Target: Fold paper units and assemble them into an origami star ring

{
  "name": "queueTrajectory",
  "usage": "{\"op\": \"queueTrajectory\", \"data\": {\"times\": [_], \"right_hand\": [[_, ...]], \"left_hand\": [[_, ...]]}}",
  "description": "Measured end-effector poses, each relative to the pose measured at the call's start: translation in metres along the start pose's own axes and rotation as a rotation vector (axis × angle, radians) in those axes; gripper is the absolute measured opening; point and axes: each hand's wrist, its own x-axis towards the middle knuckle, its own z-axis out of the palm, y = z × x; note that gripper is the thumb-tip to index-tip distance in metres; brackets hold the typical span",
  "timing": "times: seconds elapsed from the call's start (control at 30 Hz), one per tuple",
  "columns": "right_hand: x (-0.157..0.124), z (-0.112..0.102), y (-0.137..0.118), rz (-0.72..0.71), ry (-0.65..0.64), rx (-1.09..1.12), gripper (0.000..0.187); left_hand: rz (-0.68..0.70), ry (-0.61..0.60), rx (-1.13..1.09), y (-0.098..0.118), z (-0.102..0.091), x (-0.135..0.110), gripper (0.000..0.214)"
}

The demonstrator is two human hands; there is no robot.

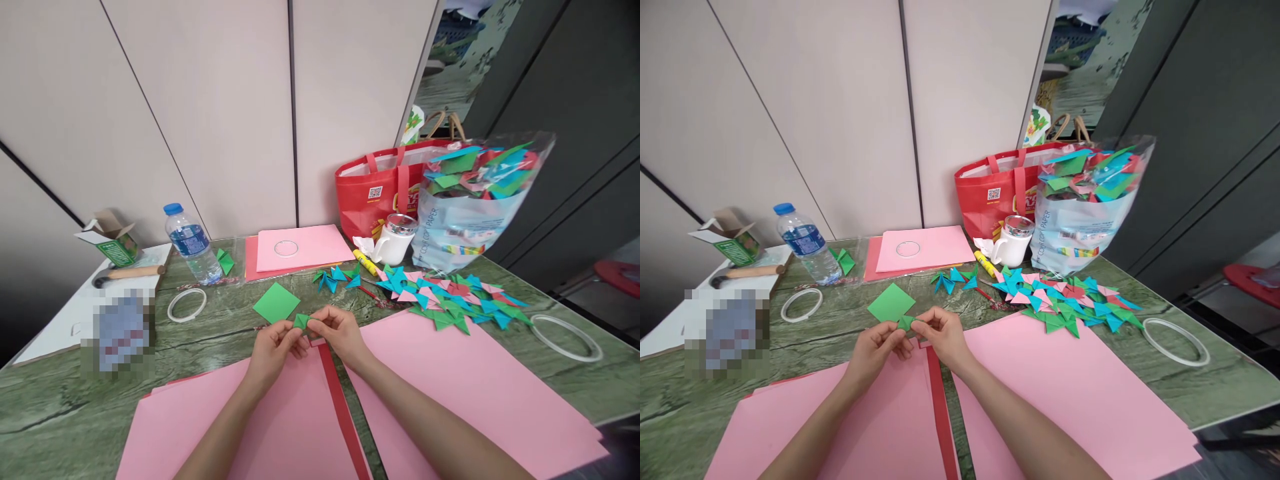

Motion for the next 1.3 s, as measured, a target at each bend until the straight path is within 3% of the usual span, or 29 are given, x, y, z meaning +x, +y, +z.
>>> {"op": "queueTrajectory", "data": {"times": [0.27,0.43,0.73,0.97,1.17,1.3], "right_hand": [[-0.003,0.003,-0.001,0.105,-0.026,0.047,0.026],[-0.003,0.001,0.003,0.091,-0.152,0.004,0.026],[-0.004,0.0,0.002,-0.02,-0.131,-0.224,0.025],[-0.003,0.001,0.004,0.055,-0.147,-0.092,0.023],[-0.004,0.003,0.004,-0.056,-0.104,-0.233,0.025],[-0.005,0.004,0.004,-0.056,-0.062,-0.284,0.023]], "left_hand": [[-0.053,-0.043,-0.03,-0.001,0.002,-0.001,0.029],[-0.061,-0.057,-0.043,-0.005,0.0,0.0,0.03],[-0.137,-0.108,0.009,-0.011,0.002,0.001,0.029],[-0.114,-0.131,-0.002,-0.005,-0.004,0.001,0.031],[-0.144,-0.205,0.092,-0.007,0.001,-0.002,0.033],[-0.147,-0.19,0.108,-0.008,0.003,-0.003,0.033]]}}
